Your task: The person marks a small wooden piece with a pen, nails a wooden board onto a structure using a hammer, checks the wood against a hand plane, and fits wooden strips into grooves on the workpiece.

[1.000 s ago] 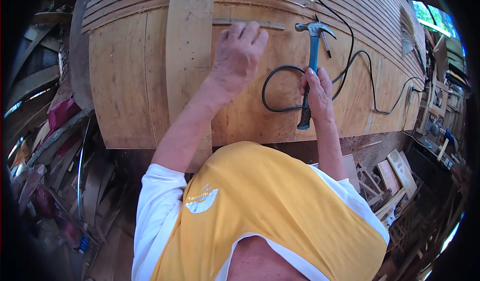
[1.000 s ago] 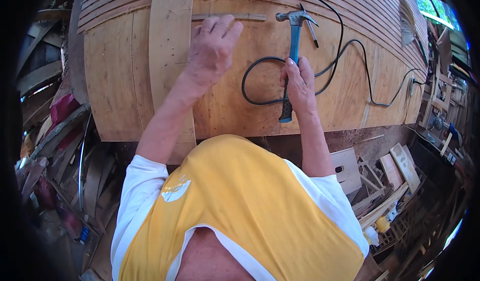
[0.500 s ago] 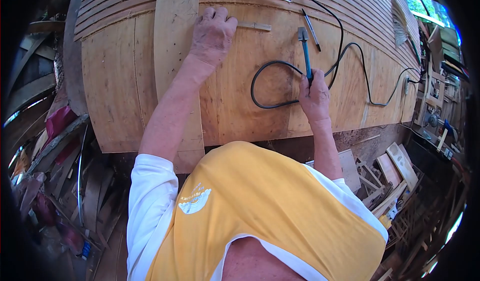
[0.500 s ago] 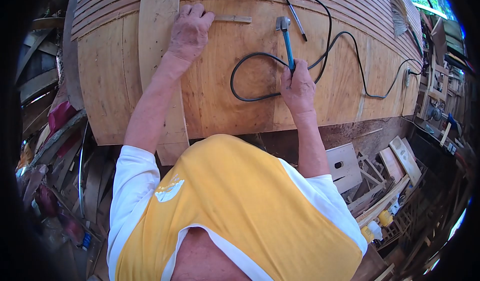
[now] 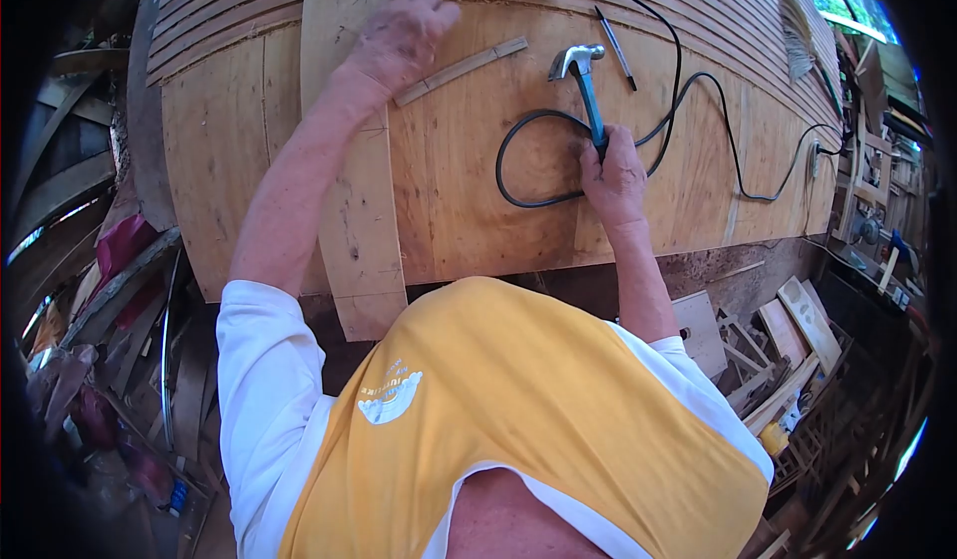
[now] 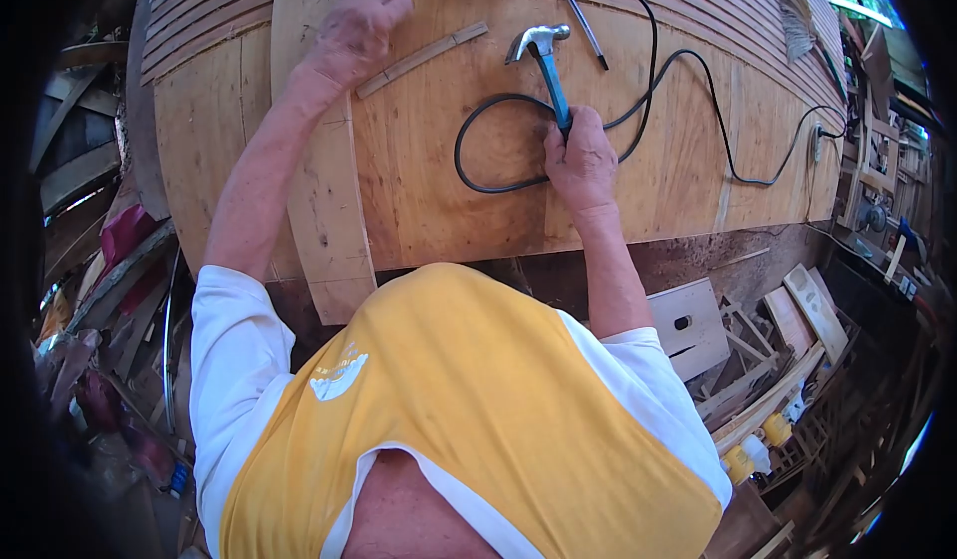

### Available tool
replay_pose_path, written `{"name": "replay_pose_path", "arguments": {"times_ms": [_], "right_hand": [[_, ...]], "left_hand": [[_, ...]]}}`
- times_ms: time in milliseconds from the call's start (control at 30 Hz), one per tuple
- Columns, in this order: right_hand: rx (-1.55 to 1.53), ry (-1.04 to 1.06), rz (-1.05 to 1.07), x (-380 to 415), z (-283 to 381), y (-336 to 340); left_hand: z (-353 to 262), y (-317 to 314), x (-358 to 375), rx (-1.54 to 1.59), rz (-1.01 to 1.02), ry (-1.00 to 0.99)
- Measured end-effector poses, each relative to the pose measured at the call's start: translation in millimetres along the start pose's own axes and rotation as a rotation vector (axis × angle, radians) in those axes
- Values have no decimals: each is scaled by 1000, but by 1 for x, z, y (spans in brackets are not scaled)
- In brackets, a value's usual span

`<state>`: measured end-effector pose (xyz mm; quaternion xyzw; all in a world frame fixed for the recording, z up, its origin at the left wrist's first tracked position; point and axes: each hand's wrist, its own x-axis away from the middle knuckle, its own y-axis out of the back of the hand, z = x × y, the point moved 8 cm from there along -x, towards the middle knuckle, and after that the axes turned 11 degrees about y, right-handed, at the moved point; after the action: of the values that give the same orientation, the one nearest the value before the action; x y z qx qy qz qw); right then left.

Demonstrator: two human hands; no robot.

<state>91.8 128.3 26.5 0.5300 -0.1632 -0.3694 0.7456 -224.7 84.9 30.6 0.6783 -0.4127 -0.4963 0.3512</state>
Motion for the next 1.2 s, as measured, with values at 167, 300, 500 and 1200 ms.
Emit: {"name": "replay_pose_path", "arguments": {"times_ms": [167, 300, 500, 1200], "right_hand": [[-6, -26, -3, -1, 2, 2], [9, -4, -9, -3, 4, -1], [26, 6, -13, -4, 5, -2], [7, 35, -60, -2, 10, -6]], "left_hand": [[2, 9, 10, 126, 143, 189], [-25, 8, 30, 42, 237, 136], [-29, -10, 26, -7, 251, 132], [-21, -8, 28, 359, 45, 249]]}}
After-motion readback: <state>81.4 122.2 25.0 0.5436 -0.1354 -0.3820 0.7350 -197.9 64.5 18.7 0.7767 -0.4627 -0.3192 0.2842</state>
